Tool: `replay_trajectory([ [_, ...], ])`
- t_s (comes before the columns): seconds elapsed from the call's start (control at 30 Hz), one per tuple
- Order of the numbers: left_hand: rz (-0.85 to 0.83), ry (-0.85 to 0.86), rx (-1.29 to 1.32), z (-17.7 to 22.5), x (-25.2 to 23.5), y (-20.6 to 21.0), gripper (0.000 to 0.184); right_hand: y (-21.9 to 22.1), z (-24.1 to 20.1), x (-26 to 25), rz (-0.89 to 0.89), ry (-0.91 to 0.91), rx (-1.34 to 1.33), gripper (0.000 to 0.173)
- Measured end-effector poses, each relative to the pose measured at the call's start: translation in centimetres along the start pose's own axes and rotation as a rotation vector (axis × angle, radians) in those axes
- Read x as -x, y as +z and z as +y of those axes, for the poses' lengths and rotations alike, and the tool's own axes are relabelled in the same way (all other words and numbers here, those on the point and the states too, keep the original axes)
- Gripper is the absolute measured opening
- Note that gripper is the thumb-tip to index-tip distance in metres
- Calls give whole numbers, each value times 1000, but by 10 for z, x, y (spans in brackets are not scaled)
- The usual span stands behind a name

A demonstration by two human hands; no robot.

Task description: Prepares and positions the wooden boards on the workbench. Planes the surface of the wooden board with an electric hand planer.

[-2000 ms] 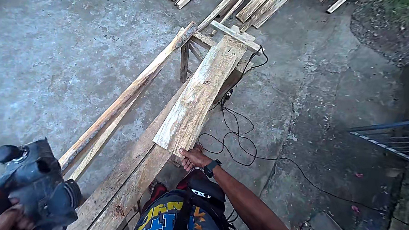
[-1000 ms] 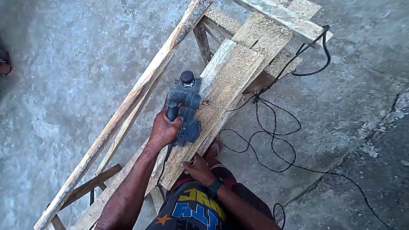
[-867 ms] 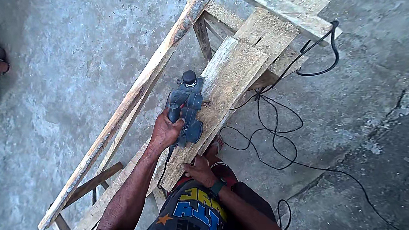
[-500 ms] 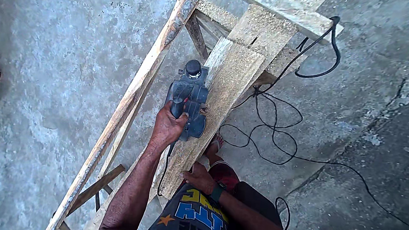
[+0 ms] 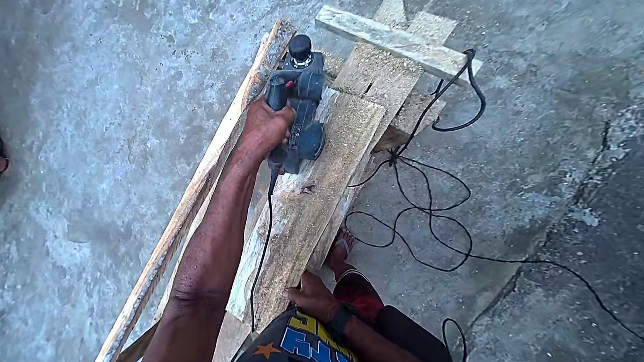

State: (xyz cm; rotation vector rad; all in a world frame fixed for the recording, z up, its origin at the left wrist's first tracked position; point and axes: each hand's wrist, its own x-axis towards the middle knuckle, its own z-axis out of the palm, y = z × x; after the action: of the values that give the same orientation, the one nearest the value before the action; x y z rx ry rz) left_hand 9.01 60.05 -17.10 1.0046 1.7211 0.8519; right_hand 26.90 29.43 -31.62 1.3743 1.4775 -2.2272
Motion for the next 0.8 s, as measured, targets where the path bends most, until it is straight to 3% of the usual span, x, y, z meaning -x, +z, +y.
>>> replay_trajectory([
  [0.13,34,70,71,16,34,-36,15,-2,-7,6,0,6,-68,58],
  [0.3,92,11,30,11,119,-103,20,-2,-11,6,-5,52,-173,57],
  [0.47,239,-27,47,-33,197,-154,26,1,-14,6,-1,129,-204,55],
  [0.8,583,-231,175,-137,378,-213,32,-3,-16,14,68,115,-240,49],
])
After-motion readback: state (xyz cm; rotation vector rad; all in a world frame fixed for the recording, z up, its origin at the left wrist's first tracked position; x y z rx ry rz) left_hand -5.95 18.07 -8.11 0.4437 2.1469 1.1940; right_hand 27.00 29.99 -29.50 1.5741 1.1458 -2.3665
